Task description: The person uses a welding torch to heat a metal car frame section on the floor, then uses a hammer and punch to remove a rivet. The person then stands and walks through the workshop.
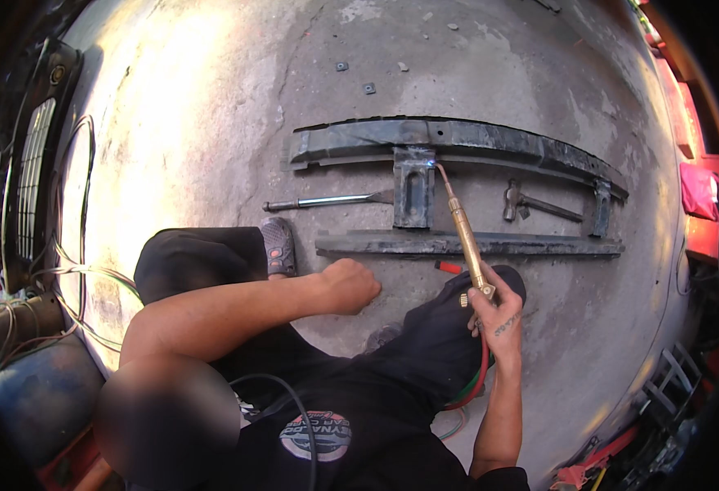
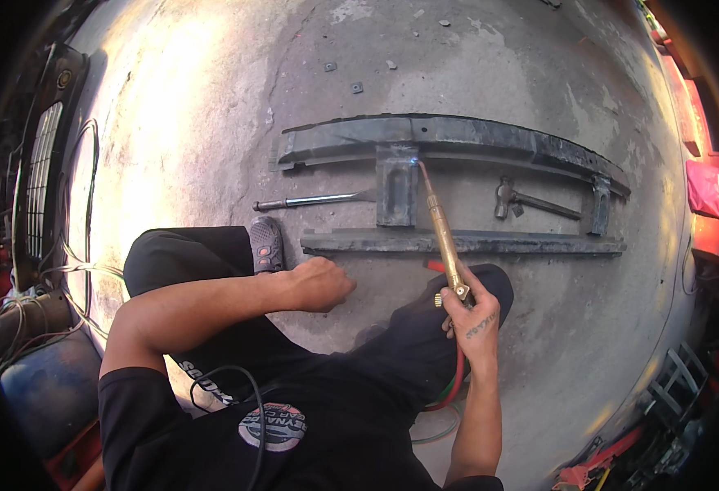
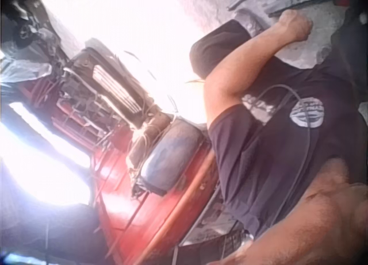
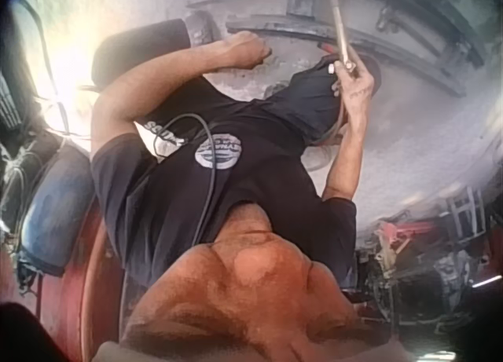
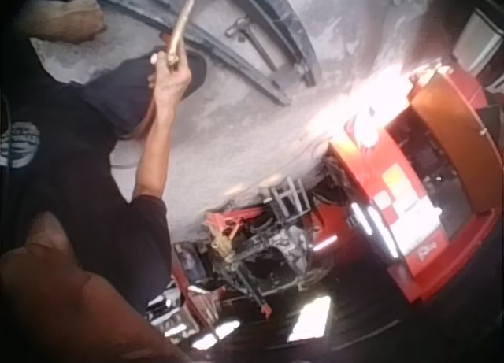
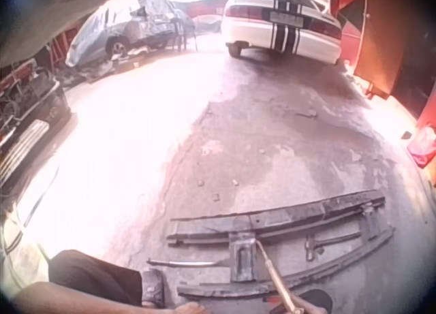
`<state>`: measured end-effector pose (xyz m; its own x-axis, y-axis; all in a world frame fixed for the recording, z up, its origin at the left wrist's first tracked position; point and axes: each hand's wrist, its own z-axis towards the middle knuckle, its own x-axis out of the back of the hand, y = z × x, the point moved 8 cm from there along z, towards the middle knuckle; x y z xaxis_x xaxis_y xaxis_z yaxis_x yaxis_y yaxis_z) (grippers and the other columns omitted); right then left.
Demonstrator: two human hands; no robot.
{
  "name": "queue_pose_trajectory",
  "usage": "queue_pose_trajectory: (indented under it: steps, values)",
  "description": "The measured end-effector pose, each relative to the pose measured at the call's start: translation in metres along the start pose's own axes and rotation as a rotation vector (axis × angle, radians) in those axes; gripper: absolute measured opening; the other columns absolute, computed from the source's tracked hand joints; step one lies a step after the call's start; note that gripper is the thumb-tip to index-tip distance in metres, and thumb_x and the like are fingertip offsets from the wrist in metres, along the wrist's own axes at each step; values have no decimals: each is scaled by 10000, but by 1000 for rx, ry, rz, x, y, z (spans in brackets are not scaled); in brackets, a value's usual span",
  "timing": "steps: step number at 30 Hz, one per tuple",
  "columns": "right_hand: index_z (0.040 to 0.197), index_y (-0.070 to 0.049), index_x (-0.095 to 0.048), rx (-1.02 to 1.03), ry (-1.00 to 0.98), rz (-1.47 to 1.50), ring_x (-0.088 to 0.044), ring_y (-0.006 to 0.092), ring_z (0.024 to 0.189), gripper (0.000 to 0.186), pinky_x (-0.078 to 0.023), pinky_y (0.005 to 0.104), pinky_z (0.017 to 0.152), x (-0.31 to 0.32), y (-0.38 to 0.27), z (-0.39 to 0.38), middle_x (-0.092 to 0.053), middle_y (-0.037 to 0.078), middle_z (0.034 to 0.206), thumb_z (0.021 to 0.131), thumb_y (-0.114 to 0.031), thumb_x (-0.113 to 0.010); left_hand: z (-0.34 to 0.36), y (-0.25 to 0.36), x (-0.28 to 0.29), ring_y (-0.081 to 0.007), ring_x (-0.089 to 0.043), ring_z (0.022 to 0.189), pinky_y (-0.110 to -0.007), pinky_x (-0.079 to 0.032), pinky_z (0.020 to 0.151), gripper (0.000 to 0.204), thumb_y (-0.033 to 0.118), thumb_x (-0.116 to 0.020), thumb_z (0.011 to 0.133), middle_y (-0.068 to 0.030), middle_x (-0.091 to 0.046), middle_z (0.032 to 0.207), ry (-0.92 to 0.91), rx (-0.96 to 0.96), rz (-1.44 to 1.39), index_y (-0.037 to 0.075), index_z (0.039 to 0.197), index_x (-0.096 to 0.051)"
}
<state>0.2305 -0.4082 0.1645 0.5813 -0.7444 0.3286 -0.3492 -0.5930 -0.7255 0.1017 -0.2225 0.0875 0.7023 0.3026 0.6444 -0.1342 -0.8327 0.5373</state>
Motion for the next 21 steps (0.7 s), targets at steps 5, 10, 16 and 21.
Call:
queue_pose_trajectory:
  steps: [5,10,16,21]
  values:
    - [1399,-48,-592,5,-7,15,-557,77,485,552,-461,242,422,1,6,3,-619,18,715,857,6,-682,1,1,2,-374,-717,806,-482,-559,712,206,222,-667,879,-191,-711,796,-1,-2,3,19,905,-680]
    - [1402,-50,-589,5,-4,4,-556,74,489,569,-453,241,420,1,6,2,-624,18,724,846,17,-687,1,2,2,-376,-717,801,-485,-559,708,205,222,-666,878,-191,-710,793,3,-3,10,19,906,-679]
    - [1404,-53,-589,-18,4,0,-557,71,496,575,-448,239,426,1,5,1,-630,22,731,841,11,-692,2,3,1,-380,-715,796,-487,-560,709,212,228,-666,885,-194,-709,790,-1,-6,10,19,913,-677]
    - [1404,-45,-587,-4,-3,22,-552,68,495,578,-441,239,424,0,7,1,-626,20,739,837,17,-685,4,3,-1,-382,-713,801,-489,-560,712,218,234,-665,887,-197,-708,791,-5,-11,4,17,911,-674]
